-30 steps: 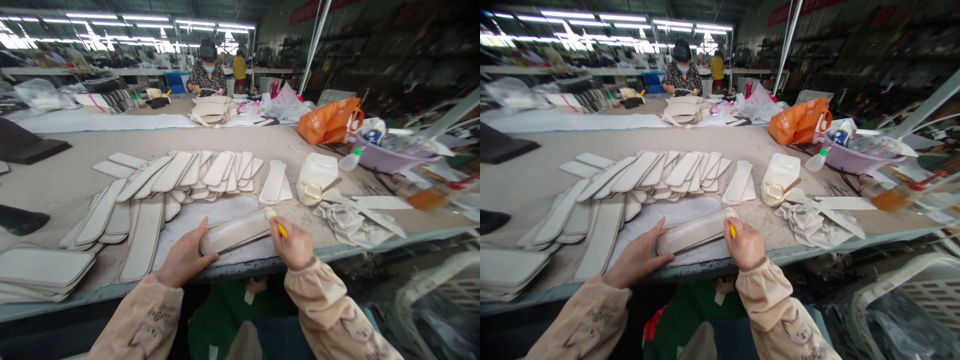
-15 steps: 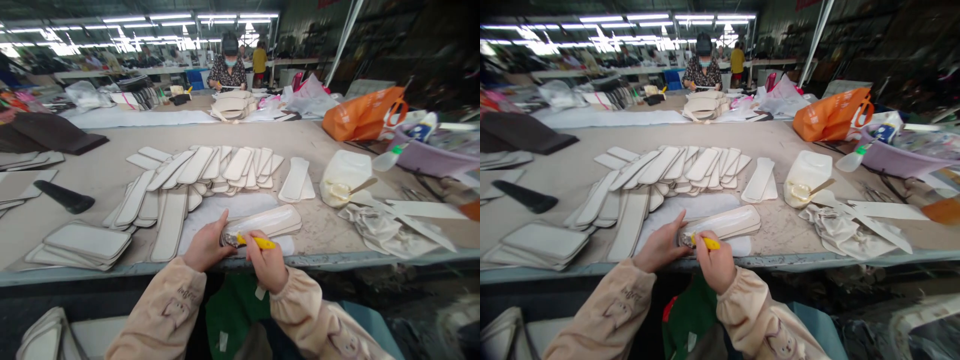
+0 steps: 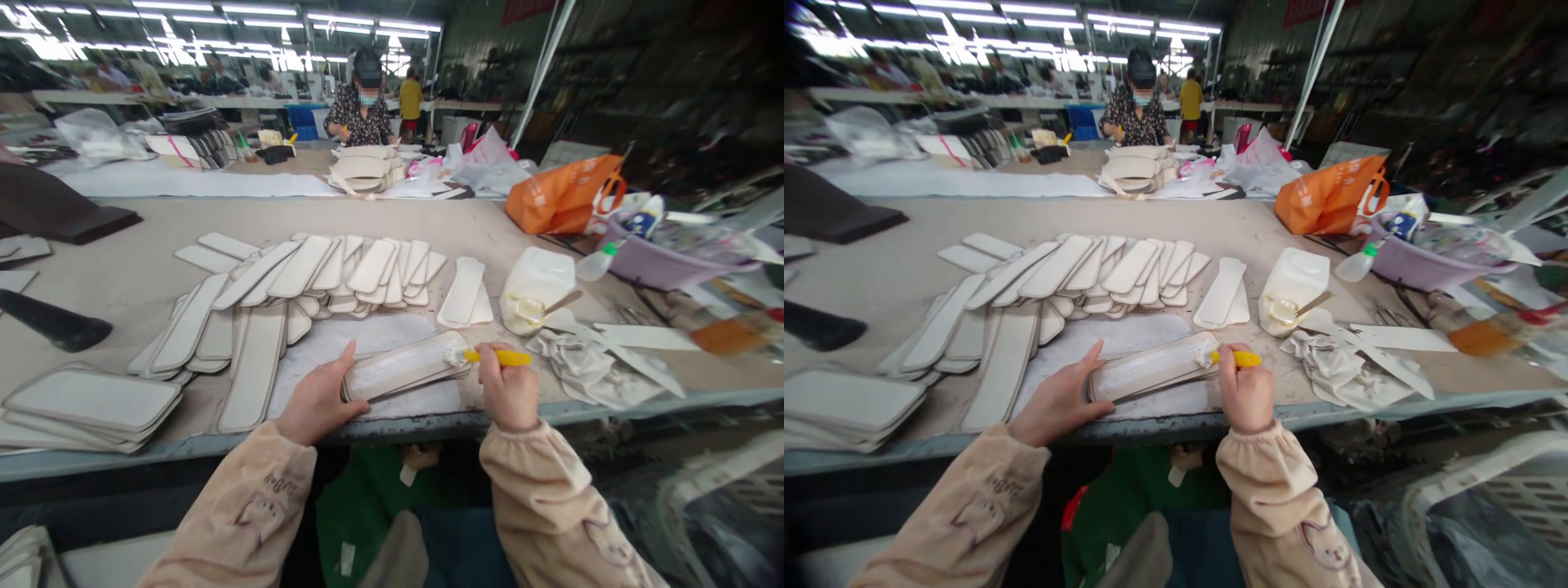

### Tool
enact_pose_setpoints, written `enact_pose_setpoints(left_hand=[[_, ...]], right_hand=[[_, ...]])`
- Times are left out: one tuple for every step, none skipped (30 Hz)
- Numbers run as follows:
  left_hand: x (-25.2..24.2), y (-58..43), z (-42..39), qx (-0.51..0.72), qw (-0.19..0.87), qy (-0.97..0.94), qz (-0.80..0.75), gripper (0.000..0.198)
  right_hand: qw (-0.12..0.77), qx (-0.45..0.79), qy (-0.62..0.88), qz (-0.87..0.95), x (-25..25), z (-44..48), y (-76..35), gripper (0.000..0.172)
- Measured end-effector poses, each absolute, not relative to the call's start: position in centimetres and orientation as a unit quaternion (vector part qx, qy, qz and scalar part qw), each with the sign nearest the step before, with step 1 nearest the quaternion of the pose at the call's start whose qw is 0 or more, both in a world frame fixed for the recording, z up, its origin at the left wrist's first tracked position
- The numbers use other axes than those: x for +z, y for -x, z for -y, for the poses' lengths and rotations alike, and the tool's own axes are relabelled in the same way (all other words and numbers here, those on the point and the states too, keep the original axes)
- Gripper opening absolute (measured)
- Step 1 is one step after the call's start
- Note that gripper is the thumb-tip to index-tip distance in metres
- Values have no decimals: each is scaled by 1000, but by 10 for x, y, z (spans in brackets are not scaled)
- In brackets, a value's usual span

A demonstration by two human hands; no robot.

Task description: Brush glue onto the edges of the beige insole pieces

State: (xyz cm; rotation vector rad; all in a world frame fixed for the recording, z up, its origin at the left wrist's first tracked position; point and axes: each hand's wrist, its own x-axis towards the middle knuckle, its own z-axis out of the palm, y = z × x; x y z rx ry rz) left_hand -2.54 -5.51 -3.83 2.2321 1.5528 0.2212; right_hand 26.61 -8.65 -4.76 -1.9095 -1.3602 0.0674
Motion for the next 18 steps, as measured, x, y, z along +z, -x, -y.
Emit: enact_pose_setpoints(left_hand=[[-38, 25, 55, 77, 205, -801, -557, 104], [-38, 25, 55, 74, 204, -801, -558, 103], [-38, 24, 55, 71, 203, -800, -560, 102], [-37, 24, 54, 68, 202, -799, -562, 101], [-37, 24, 54, 65, 201, -798, -564, 101], [-37, 23, 54, 61, 199, -798, -566, 101], [-37, 23, 54, 57, 198, -797, -568, 101], [-36, 23, 54, 52, 197, -797, -569, 101], [-36, 23, 54, 47, 196, -796, -571, 101], [-36, 23, 54, 43, 196, -795, -573, 101], [-37, 23, 53, 40, 196, -793, -575, 102], [-37, 22, 53, 37, 197, -793, -576, 103], [-37, 22, 53, 36, 197, -792, -577, 104], [-37, 22, 52, 36, 198, -792, -577, 104], [-37, 22, 52, 36, 199, -791, -577, 105], [-37, 22, 52, 36, 199, -791, -578, 105], [-37, 22, 52, 36, 200, -790, -578, 105], [-37, 22, 52, 37, 201, -789, -579, 104]], right_hand=[[387, 9, 752, 534, -48, 88, -267, 46], [386, -3, 750, 537, -49, 89, -266, 46], [386, -6, 745, 544, -50, 91, -263, 45], [389, 1, 735, 555, -51, 93, -258, 43], [397, 20, 721, 568, -51, 95, -251, 41], [408, 49, 703, 580, -50, 98, -242, 38], [424, 84, 681, 592, -50, 100, -232, 36], [439, 125, 657, 601, -49, 103, -221, 33], [451, 163, 633, 608, -49, 105, -209, 32], [461, 196, 610, 614, -49, 107, -198, 30], [467, 221, 592, 618, -49, 109, -187, 30], [471, 239, 578, 622, -49, 109, -179, 29], [473, 251, 569, 624, -49, 109, -173, 29], [472, 256, 566, 625, -49, 108, -170, 30], [469, 257, 569, 625, -49, 107, -171, 30], [462, 254, 578, 623, -49, 105, -175, 31], [453, 247, 593, 619, -48, 102, -183, 32], [443, 234, 613, 611, -47, 99, -194, 33]])
